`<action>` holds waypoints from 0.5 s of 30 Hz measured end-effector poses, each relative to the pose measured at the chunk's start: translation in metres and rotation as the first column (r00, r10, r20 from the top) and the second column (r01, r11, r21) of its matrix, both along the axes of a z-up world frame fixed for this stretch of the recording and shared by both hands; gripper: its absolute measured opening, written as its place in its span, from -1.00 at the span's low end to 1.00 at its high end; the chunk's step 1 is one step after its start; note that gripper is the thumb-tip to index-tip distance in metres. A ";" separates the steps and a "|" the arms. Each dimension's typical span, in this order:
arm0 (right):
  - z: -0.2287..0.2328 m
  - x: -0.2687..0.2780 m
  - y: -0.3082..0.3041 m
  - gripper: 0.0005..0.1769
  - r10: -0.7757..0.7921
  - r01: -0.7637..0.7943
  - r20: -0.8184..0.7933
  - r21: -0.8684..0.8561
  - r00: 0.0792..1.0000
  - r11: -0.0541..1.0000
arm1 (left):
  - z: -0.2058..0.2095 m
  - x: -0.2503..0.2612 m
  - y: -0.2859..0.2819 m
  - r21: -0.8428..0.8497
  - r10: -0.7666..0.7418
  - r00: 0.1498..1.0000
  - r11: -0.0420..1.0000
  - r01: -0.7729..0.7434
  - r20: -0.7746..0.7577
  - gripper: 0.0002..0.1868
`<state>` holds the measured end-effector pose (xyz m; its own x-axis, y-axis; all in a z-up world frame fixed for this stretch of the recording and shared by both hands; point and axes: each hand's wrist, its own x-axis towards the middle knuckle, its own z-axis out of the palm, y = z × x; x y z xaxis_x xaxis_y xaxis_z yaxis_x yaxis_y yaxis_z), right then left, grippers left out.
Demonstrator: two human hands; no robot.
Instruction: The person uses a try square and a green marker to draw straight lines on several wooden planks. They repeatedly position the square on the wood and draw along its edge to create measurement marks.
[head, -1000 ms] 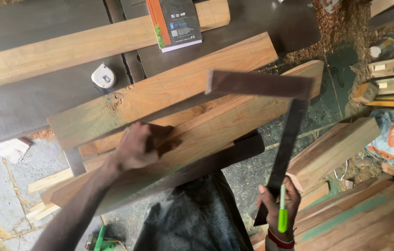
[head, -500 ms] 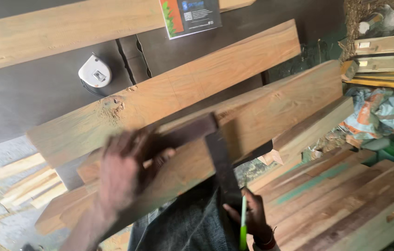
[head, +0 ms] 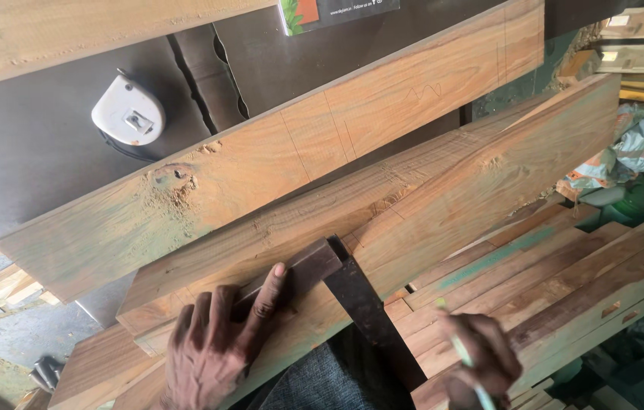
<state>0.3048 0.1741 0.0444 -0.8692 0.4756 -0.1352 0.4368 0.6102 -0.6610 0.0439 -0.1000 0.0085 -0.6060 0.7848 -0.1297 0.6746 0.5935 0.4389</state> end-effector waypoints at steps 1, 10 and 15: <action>0.009 -0.022 -0.004 -0.71 0.039 -0.037 -0.082 0.034 0.996 0.999 | 0.002 0.000 0.001 -0.021 -0.001 1.000 1.000 0.000 -0.016 -0.30; 0.025 -0.154 -0.024 -0.77 0.162 -0.169 -0.177 -0.025 0.971 0.985 | 0.005 0.004 0.004 -0.090 0.013 0.999 0.996 -0.009 0.044 -0.24; 0.023 -0.157 -0.024 -0.72 0.177 -0.188 -0.160 -0.058 0.971 0.980 | 0.006 0.004 0.003 -0.090 0.020 0.997 0.996 -0.013 0.075 -0.26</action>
